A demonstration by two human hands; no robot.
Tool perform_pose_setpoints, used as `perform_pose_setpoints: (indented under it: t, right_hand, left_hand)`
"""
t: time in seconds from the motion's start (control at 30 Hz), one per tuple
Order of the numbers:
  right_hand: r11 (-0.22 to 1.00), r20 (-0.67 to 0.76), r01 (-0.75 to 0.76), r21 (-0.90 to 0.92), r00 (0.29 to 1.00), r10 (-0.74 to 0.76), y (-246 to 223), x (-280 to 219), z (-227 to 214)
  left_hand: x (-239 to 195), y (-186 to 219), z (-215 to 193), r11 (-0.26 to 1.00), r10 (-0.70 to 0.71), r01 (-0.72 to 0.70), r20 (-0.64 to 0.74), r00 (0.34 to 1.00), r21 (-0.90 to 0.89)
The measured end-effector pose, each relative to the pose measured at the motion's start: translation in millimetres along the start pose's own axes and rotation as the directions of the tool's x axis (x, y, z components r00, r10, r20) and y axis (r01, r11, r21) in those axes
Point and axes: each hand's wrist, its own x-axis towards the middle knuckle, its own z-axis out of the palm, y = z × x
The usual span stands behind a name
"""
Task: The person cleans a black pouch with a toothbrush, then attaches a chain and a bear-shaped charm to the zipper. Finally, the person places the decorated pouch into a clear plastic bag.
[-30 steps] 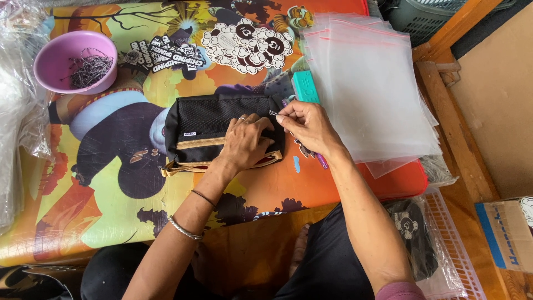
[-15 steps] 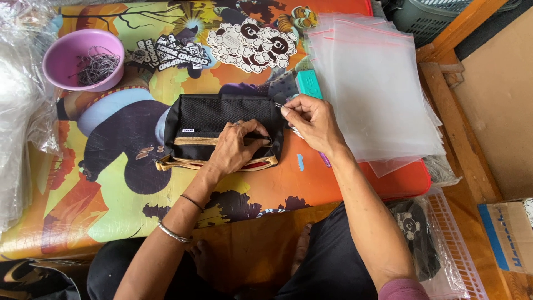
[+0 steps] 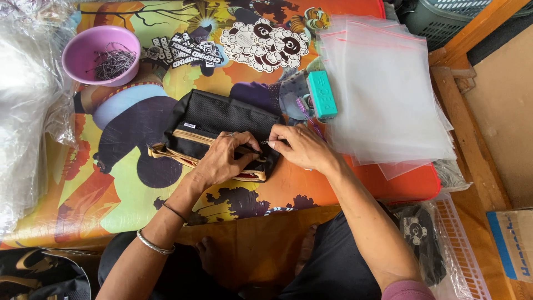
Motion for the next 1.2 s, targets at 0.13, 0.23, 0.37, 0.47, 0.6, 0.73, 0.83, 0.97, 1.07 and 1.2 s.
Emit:
perform_pose_setpoints:
  t: [0.13,0.23,0.37,0.47,0.6,0.73,0.83,0.97,1.07,1.2]
  right_hand:
    - [0.999,0.050,-0.029,-0.030,0.998,0.030,2,1,4]
    - [1.000,0.055,0.005,-0.021,0.998,-0.004,7,1,6]
    - [0.998,0.070,0.005,0.067,0.998,-0.010,13,1,3]
    - [0.992,0.095,0.020,0.125,0.995,-0.032,15,2,2]
    - [0.979,0.147,0.030,0.204,0.987,-0.061,9,3,-1]
    - [0.972,0.171,-0.004,0.235,0.985,-0.037,16,4,5]
    - [0.975,0.189,-0.005,0.223,0.981,-0.038,19,5,7]
    - [0.980,0.195,-0.052,0.194,0.981,0.014,17,7,9]
    - [0.982,0.190,-0.041,0.186,0.982,0.005,16,8,9]
    - [0.988,0.181,-0.015,0.157,0.983,-0.014,17,10,10]
  left_hand:
    - [-10,-4,1,0.999,0.021,-0.021,-0.004,1.000,0.041]
    - [-18,-2,2,0.994,0.064,-0.063,-0.002,0.998,0.084]
    - [-24,-4,3,0.997,0.060,-0.058,-0.032,0.998,0.052]
    - [-26,-5,3,0.999,0.042,-0.042,-0.037,0.998,0.003]
    - [-25,-10,6,0.999,0.041,-0.042,-0.044,0.998,-0.026]
    - [-24,-10,6,0.999,0.024,-0.026,-0.039,0.999,-0.038]
    - [-24,-9,7,0.999,0.030,-0.031,-0.031,0.999,-0.034]
    - [-23,-13,12,0.999,0.047,-0.047,-0.074,0.996,0.002]
    - [-23,-14,14,0.999,0.046,-0.045,-0.078,0.996,0.018]
    - [-22,-18,17,0.999,0.033,-0.031,-0.084,0.996,0.020]
